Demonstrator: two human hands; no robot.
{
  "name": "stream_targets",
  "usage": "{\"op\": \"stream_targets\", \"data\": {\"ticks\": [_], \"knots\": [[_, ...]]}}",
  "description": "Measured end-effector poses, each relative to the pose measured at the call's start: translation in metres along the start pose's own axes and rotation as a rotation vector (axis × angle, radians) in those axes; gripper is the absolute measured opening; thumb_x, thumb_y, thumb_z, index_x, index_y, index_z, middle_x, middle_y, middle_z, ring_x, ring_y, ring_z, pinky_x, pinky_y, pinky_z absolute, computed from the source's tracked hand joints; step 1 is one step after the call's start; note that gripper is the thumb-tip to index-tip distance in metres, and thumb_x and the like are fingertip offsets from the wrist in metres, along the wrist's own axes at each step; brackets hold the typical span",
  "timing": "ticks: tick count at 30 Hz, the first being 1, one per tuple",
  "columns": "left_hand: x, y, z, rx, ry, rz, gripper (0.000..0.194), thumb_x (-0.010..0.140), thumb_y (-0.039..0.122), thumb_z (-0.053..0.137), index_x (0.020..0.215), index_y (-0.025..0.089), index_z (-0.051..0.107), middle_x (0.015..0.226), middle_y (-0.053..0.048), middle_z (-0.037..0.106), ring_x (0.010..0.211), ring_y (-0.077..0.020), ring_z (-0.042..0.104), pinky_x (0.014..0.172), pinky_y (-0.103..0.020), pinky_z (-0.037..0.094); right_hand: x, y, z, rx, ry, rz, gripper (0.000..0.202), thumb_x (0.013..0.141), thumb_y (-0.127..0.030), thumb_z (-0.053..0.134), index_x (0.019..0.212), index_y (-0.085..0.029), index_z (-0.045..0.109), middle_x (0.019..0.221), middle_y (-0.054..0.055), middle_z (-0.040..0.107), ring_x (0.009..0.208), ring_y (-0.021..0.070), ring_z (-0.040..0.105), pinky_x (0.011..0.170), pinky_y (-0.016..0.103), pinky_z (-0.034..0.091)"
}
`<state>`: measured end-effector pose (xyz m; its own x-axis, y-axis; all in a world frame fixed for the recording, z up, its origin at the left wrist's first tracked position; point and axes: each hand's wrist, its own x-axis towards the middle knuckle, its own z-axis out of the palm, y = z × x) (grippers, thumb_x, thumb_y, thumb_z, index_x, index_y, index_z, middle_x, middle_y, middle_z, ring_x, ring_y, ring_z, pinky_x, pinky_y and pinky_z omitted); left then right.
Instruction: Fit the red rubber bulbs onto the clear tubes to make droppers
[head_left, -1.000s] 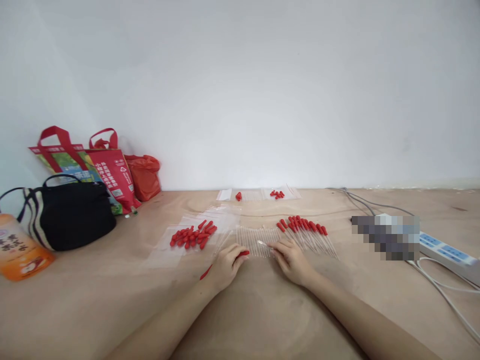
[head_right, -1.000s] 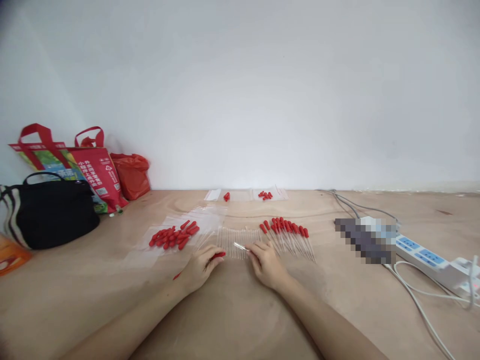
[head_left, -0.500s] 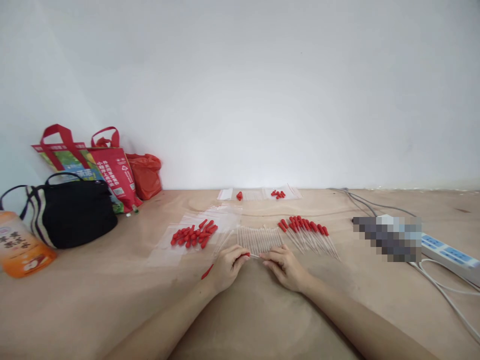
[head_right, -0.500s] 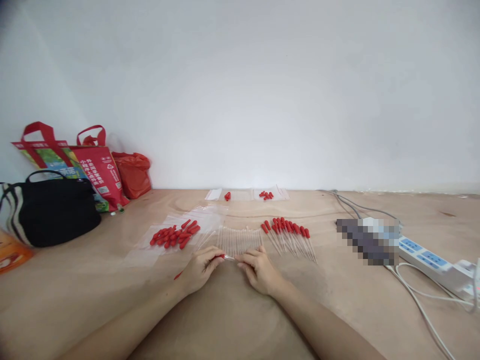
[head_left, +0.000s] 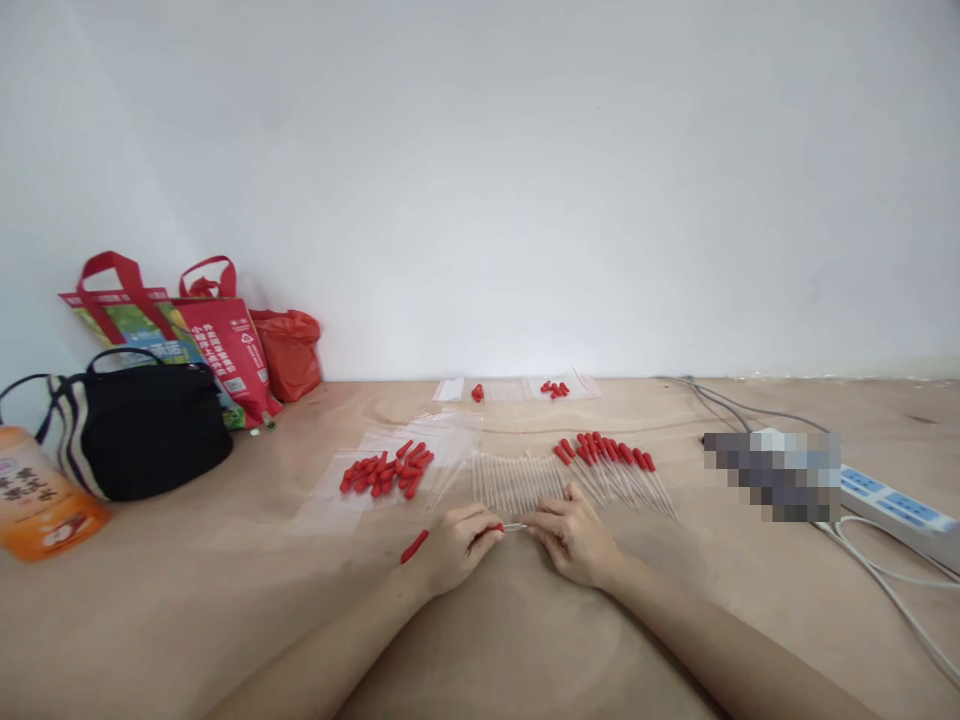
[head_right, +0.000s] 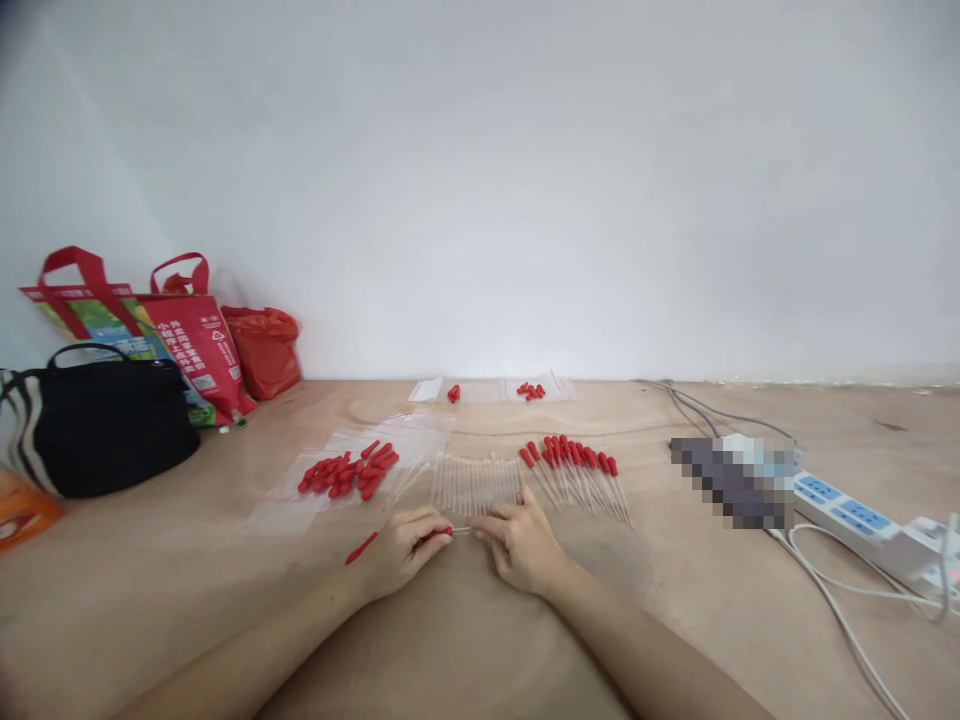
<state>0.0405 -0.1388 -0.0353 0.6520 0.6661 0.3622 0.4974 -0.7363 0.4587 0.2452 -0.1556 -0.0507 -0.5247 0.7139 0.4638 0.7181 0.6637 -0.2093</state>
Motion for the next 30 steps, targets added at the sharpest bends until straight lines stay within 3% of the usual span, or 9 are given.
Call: {"op": "stream_targets", "data": {"ticks": [5,14,19,22,24,26,30], "knots": [[0.000,0.000,0.001,0.021,-0.012,0.042,0.022,0.085,0.024,0.038,0.077,0.017,0.058,0.072,-0.003,0.058,0.066,-0.0133,0.052,0.062,-0.024,0.041,0.002,-0.006,0.001,0.015,0.005,0.010,0.025,0.084,-0.016,0.035,0.085,-0.020,0.060,0.071,0.001,0.060,0.061,0.0102,0.047,0.065,0.028,0.021],[0.000,0.000,0.000,0.063,-0.064,0.123,0.022,0.085,0.022,0.035,0.080,0.016,0.056,0.075,-0.004,0.057,0.069,-0.0138,0.052,0.064,-0.024,0.041,0.005,-0.011,0.000,0.068,-0.077,0.046,0.025,0.085,-0.017,0.033,0.080,-0.019,0.057,0.072,0.000,0.061,0.063,0.0101,0.050,0.064,0.026,0.022],[0.002,0.000,-0.007,0.109,-0.074,0.098,0.021,0.085,0.021,0.035,0.087,0.017,0.056,0.082,-0.005,0.058,0.078,-0.0156,0.053,0.072,-0.027,0.042,0.010,-0.014,-0.008,-0.011,-0.088,0.010,0.022,0.084,-0.022,0.038,0.081,-0.021,0.060,0.072,0.001,0.060,0.070,0.0123,0.049,0.065,0.028,0.021],[0.002,-0.002,-0.017,0.131,-0.024,0.024,0.018,0.081,0.025,0.044,0.097,0.020,0.053,0.093,-0.005,0.056,0.087,-0.0175,0.052,0.078,-0.030,0.041,0.011,-0.008,-0.014,-0.064,-0.074,0.025,0.020,0.083,-0.025,0.042,0.080,-0.022,0.062,0.072,0.001,0.061,0.073,0.0136,0.049,0.067,0.029,0.021],[0.000,-0.005,-0.027,0.181,0.049,-0.103,0.025,0.075,0.028,0.053,0.099,0.020,0.050,0.099,-0.006,0.054,0.092,-0.0201,0.050,0.080,-0.033,0.039,0.010,0.002,-0.018,-0.086,-0.018,0.163,0.022,0.082,-0.026,0.042,0.080,-0.022,0.063,0.075,0.002,0.062,0.075,0.0143,0.051,0.069,0.030,0.022],[-0.004,-0.008,-0.039,0.254,0.089,-0.290,0.025,0.071,0.029,0.055,0.093,0.019,0.049,0.096,-0.007,0.053,0.092,-0.0222,0.050,0.078,-0.035,0.039,0.009,0.017,-0.022,-0.116,0.083,0.405,0.024,0.082,-0.028,0.041,0.083,-0.022,0.064,0.080,0.003,0.064,0.079,0.0156,0.053,0.070,0.030,0.024],[-0.012,-0.014,-0.058,0.300,-0.057,-0.559,0.025,0.065,0.035,0.057,0.080,0.018,0.046,0.086,-0.004,0.053,0.081,-0.0217,0.053,0.068,-0.031,0.039,0.009,0.046,-0.025,-0.205,0.178,0.795,0.024,0.079,-0.030,0.042,0.087,-0.021,0.062,0.078,0.004,0.066,0.077,0.0181,0.055,0.070,0.030,0.026]]}}
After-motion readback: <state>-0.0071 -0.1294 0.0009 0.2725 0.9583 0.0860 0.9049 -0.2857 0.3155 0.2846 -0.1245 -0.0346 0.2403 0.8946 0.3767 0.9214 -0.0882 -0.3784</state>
